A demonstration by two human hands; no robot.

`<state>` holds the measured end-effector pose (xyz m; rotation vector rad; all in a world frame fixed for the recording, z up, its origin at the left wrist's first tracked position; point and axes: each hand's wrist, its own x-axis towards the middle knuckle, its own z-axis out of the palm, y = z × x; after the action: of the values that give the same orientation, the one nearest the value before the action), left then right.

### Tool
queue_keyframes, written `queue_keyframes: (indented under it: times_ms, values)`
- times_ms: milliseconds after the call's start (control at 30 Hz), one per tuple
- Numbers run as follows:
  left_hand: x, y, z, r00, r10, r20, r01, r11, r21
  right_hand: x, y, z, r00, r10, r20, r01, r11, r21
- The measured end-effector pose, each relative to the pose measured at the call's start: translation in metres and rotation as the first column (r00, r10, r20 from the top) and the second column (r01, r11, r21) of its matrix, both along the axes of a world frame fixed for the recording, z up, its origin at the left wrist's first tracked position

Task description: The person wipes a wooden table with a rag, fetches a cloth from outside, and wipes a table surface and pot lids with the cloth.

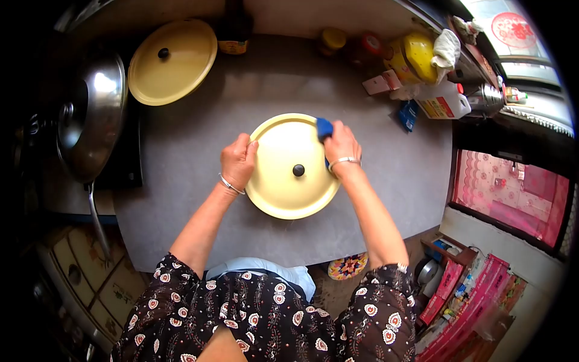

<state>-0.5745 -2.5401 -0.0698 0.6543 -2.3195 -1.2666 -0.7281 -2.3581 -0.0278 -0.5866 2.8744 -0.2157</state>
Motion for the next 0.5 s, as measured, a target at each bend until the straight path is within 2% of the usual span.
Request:
queue_keyframes:
  times_ms: [100,167,233,300,367,400,500]
  values:
    - [0.003,0.011,0.0,0.997,0.079,0.003,-0.079,0.997,0.002,0.05,0.044,-0.004,0.896,-0.433,0.102,0.432,0.901,0.036]
    - [0.009,0.019,-0.003,0.992,0.123,0.004,-0.123,0.992,0.01,0.096,0.061,-0.013,0.824,-0.562,0.077,0.567,0.816,-0.109]
    - [0.019,0.024,-0.002,0.992,0.123,0.016,-0.124,0.992,0.02,0.127,0.071,-0.024,0.783,-0.611,0.116,0.616,0.736,-0.28]
    - [0.035,0.031,-0.002,0.993,0.114,0.028,-0.115,0.992,0.044,0.13,0.08,-0.029,0.831,-0.548,0.094,0.545,0.77,-0.332]
    - [0.045,0.029,0.004,0.99,0.039,0.138,-0.055,0.993,0.109,0.11,0.083,-0.024,0.893,-0.444,0.072,0.441,0.832,-0.335]
    - [0.051,0.027,0.007,0.981,0.003,0.196,-0.032,0.989,0.145,0.096,0.09,-0.026,0.929,-0.363,0.073,0.364,0.863,-0.35]
    - [0.031,0.009,0.002,0.973,-0.091,0.211,0.047,0.978,0.205,0.054,0.086,-0.027,0.994,-0.105,0.036,0.111,0.908,-0.404]
